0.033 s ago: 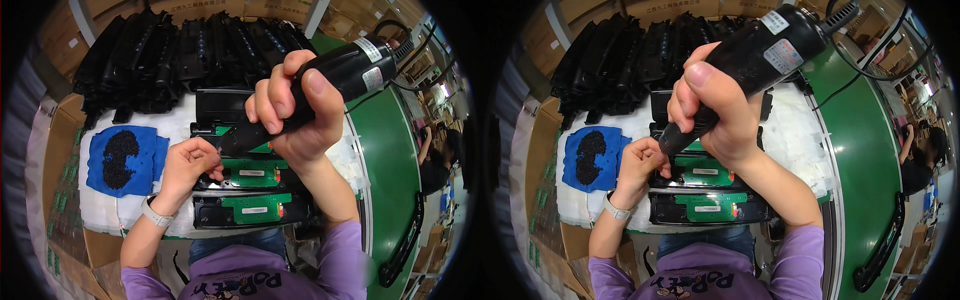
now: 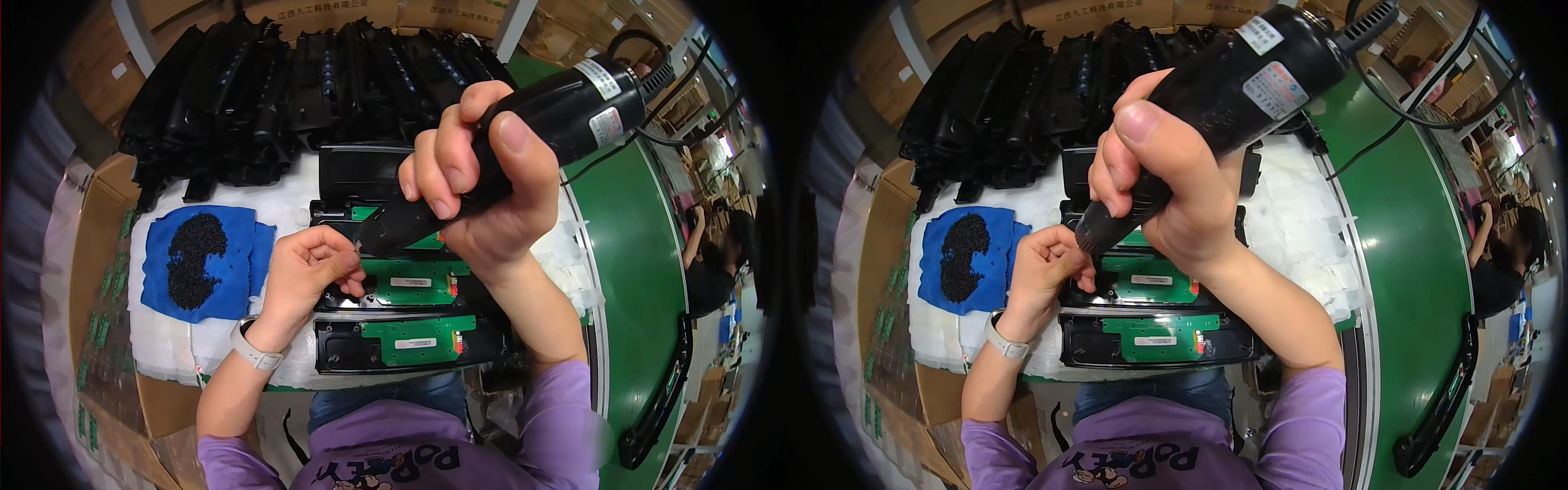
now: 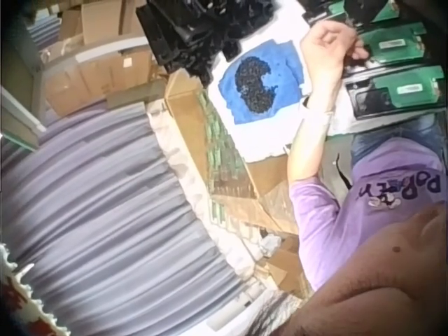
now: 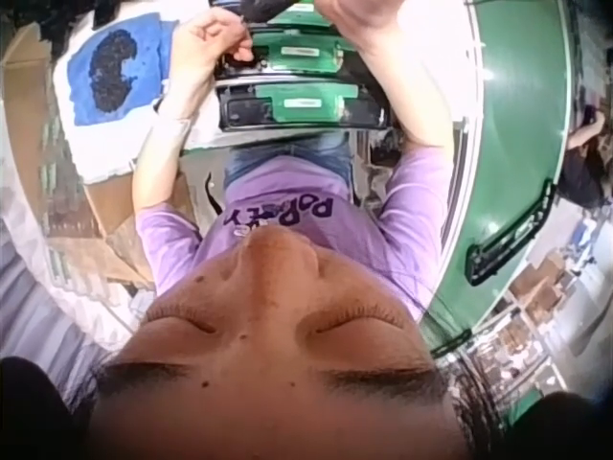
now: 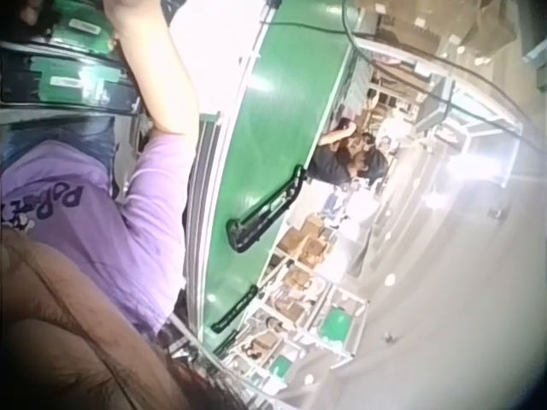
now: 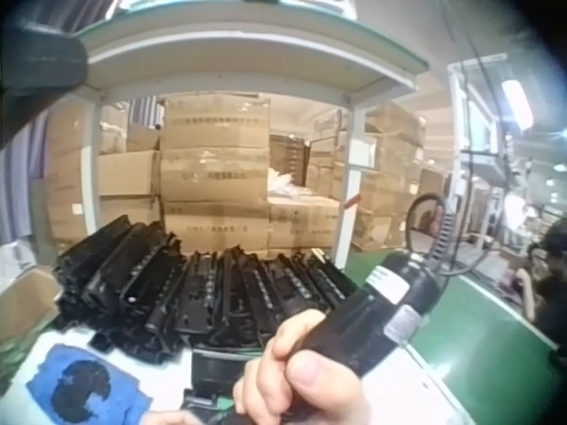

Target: Assembling toner cartridges by installing circuit boards and driving screws using an electric screwdriver.

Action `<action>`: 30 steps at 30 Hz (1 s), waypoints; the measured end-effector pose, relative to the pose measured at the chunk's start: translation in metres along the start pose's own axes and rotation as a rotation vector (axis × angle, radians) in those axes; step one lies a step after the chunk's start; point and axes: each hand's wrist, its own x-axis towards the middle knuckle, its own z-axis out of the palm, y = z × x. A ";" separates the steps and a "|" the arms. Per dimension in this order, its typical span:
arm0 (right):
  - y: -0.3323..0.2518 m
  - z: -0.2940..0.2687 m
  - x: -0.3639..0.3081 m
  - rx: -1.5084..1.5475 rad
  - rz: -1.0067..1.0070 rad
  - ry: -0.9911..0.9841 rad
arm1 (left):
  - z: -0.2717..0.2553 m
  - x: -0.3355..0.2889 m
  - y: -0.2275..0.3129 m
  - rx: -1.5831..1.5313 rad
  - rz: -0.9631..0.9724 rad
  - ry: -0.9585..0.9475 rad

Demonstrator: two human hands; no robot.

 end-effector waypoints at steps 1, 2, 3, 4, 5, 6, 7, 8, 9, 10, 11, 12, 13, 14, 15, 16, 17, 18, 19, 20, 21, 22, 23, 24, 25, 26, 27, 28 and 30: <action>-0.001 0.001 0.000 -0.002 -0.002 0.002 | 0.001 -0.001 0.000 0.004 -0.011 -0.002; -0.002 0.001 -0.001 -0.013 0.009 0.021 | 0.002 -0.001 0.001 0.004 -0.012 -0.006; -0.003 0.001 -0.001 -0.025 0.020 0.041 | 0.004 -0.002 0.001 0.007 -0.008 -0.005; -0.003 0.002 -0.002 -0.029 0.017 0.045 | 0.005 -0.003 0.001 0.011 -0.005 -0.006; -0.002 0.003 -0.003 -0.013 0.017 0.111 | 0.006 -0.004 0.000 0.011 -0.007 -0.013; -0.002 0.003 -0.004 0.004 0.016 0.178 | 0.007 -0.005 -0.002 0.040 0.042 0.009; -0.004 0.004 -0.004 -0.004 0.011 0.182 | 0.009 -0.007 -0.003 0.068 0.094 0.028; -0.006 0.004 -0.004 0.018 0.037 0.280 | 0.010 -0.008 -0.003 0.066 0.093 0.019; -0.009 0.005 -0.005 0.041 0.063 0.377 | 0.011 -0.009 -0.003 0.065 0.107 0.009; -0.008 0.004 -0.006 0.058 0.059 0.412 | 0.012 -0.009 -0.004 0.063 0.121 0.003; -0.008 0.002 -0.007 0.054 0.056 0.414 | 0.015 -0.009 -0.003 0.062 0.121 -0.002; -0.009 0.000 -0.008 0.107 0.050 0.443 | 0.019 -0.009 -0.002 0.087 0.131 -0.006; -0.009 -0.003 -0.010 0.158 0.042 0.474 | 0.021 -0.009 -0.001 0.110 0.140 -0.013; -0.010 -0.007 -0.010 0.154 0.040 0.478 | 0.021 -0.008 -0.001 0.108 0.138 -0.018; -0.010 -0.014 -0.008 0.076 0.001 0.444 | 0.020 -0.005 0.000 0.090 0.170 0.025; -0.012 -0.022 -0.005 -0.002 -0.038 0.409 | 0.020 -0.003 0.001 0.071 0.203 0.068; -0.014 -0.029 -0.003 -0.007 -0.039 0.412 | 0.015 -0.001 0.001 0.066 0.166 0.079; -0.018 -0.037 0.000 -0.260 -0.036 0.345 | 0.014 0.000 0.000 0.031 0.184 0.110; -0.020 -0.045 0.003 -0.511 -0.035 0.271 | 0.013 0.002 0.000 -0.003 0.205 0.140; -0.020 -0.054 0.005 -0.556 -0.021 0.249 | 0.012 0.002 0.001 0.003 0.193 0.144; -0.020 -0.059 0.005 -0.561 -0.024 0.251 | 0.011 0.003 0.001 0.003 0.195 0.138; -0.019 -0.061 0.005 -0.567 0.019 0.275 | 0.009 0.003 0.000 -0.007 0.190 0.141; -0.017 -0.064 0.004 -0.573 0.062 0.299 | 0.007 0.003 0.000 -0.017 0.184 0.143; -0.015 -0.068 0.005 -0.577 0.065 0.292 | 0.006 0.003 0.000 -0.034 0.172 0.134; -0.015 -0.069 0.005 -0.578 0.065 0.295 | 0.004 0.003 -0.001 -0.034 0.169 0.132; -0.015 -0.069 0.006 -0.580 0.069 0.287 | 0.003 0.003 -0.001 -0.047 0.152 0.128; -0.015 -0.070 0.006 -0.583 0.072 0.278 | 0.003 0.003 -0.002 -0.060 0.135 0.125; -0.015 -0.071 0.006 -0.584 0.072 0.279 | 0.003 0.004 -0.002 -0.060 0.134 0.124; -0.016 -0.072 0.006 -0.588 0.090 0.288 | 0.004 0.004 -0.001 -0.047 0.123 0.139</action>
